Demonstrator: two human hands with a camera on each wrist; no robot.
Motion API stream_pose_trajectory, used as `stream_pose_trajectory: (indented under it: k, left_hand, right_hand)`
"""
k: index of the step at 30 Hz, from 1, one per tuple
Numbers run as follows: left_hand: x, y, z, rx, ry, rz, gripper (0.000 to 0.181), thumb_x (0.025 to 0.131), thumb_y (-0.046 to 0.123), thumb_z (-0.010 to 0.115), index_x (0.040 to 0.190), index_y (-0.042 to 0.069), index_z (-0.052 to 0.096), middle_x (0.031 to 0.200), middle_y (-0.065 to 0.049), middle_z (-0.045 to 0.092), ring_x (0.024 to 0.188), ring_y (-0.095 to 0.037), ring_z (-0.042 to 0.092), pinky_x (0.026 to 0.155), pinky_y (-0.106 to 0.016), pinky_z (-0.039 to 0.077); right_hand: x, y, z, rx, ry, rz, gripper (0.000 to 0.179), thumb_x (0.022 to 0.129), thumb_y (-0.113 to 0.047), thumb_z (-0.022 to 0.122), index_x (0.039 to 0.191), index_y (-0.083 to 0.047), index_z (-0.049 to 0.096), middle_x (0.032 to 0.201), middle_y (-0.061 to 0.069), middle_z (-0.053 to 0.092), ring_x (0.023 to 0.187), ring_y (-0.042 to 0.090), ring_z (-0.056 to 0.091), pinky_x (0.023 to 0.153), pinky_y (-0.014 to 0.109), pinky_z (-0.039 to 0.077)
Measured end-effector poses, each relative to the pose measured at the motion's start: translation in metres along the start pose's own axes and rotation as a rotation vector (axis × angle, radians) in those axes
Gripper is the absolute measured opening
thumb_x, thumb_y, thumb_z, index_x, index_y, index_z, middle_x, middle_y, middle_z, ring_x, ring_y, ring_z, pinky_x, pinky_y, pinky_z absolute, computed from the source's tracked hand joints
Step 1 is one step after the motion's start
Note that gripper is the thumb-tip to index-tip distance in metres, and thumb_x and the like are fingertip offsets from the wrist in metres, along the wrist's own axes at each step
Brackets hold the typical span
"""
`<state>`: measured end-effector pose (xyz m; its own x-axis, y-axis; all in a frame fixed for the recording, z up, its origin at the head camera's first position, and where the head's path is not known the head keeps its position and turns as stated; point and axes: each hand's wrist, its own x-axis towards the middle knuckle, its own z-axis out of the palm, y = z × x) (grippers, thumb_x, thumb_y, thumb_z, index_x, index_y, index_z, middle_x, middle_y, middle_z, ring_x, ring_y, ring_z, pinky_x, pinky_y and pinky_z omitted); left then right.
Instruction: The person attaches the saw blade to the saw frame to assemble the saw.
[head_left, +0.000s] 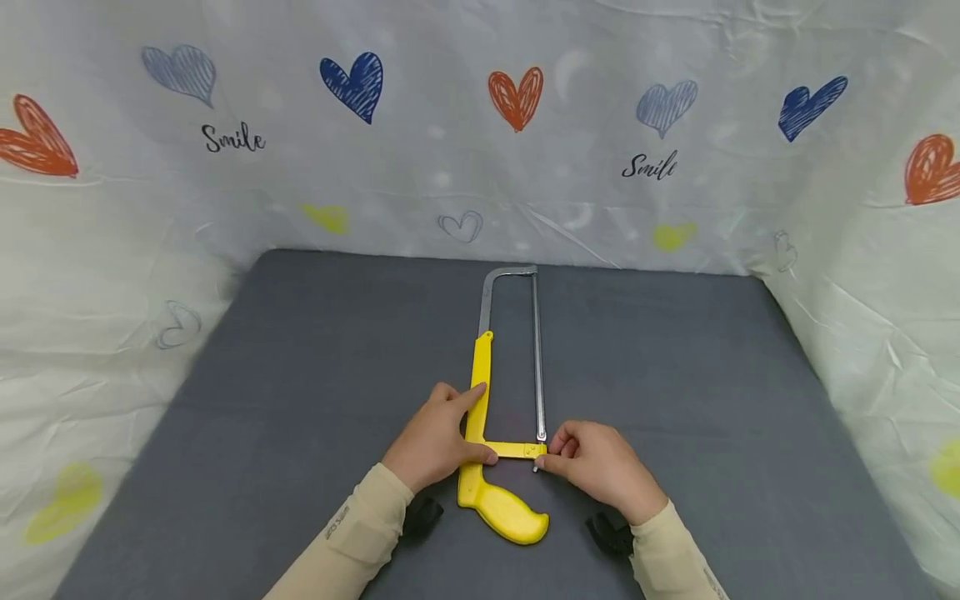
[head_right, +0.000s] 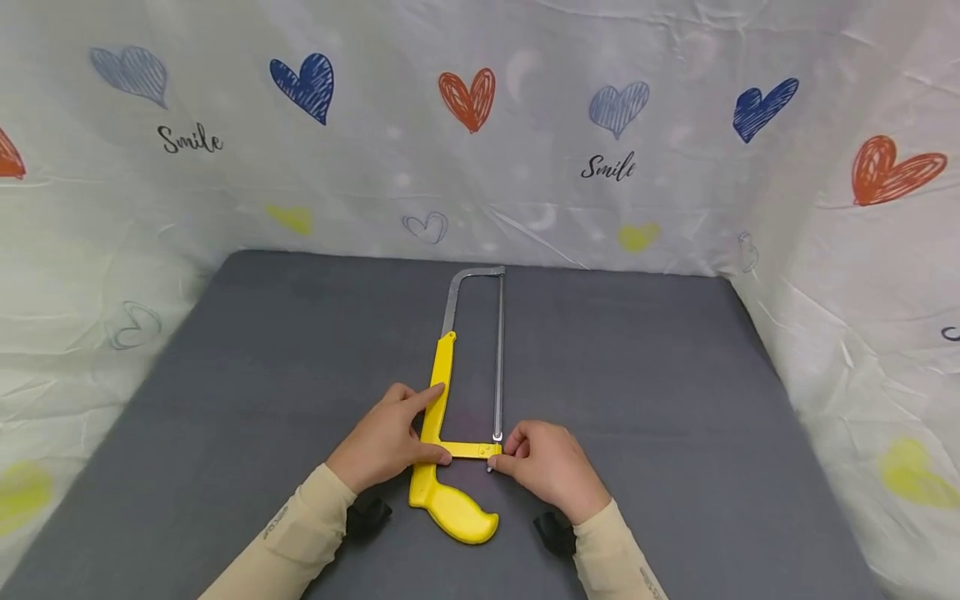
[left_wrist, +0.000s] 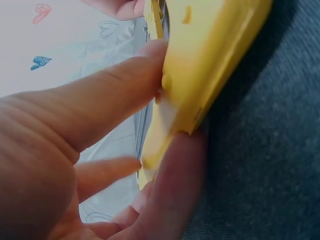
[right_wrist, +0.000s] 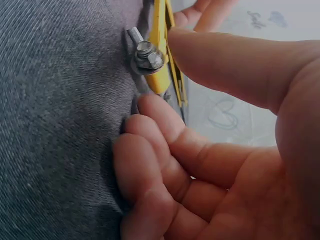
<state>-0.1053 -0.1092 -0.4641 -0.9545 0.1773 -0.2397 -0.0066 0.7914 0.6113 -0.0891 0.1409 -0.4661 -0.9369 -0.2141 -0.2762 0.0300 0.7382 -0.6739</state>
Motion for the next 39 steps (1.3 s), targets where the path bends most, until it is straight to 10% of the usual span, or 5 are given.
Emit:
stream_pose_trajectory:
  k: [32,39]
  left_hand:
    - [0.0009,-0.0011,0.0007,-0.064,-0.044,-0.042,0.106,0.075,0.035,0.101,0.165,0.023,0.048,0.118,-0.008,0.050,0.086,-0.019,0.054,0.070,-0.030,0.047]
    - [0.0011,-0.0019,-0.0019,-0.067,-0.045,-0.034,0.106,0.076,0.035,0.100,0.166,0.022,0.046,0.119,-0.008,0.050,0.085,-0.019,0.054,0.070,-0.030,0.047]
  right_hand:
    - [-0.0003,0.0102,-0.0007,-0.082,-0.035,-0.139,0.018,0.085,-0.015,0.086,0.080,-0.024,0.071,0.081,-0.006,0.058,0.071,0.008,0.051,0.066,0.026,0.043]
    - [0.0014,0.0047,0.0039,-0.076,-0.030,-0.085,0.031,0.084,-0.044,0.090,0.074,-0.025,0.068,0.078,-0.003,0.055,0.066,0.013,0.050,0.059,0.028,0.040]
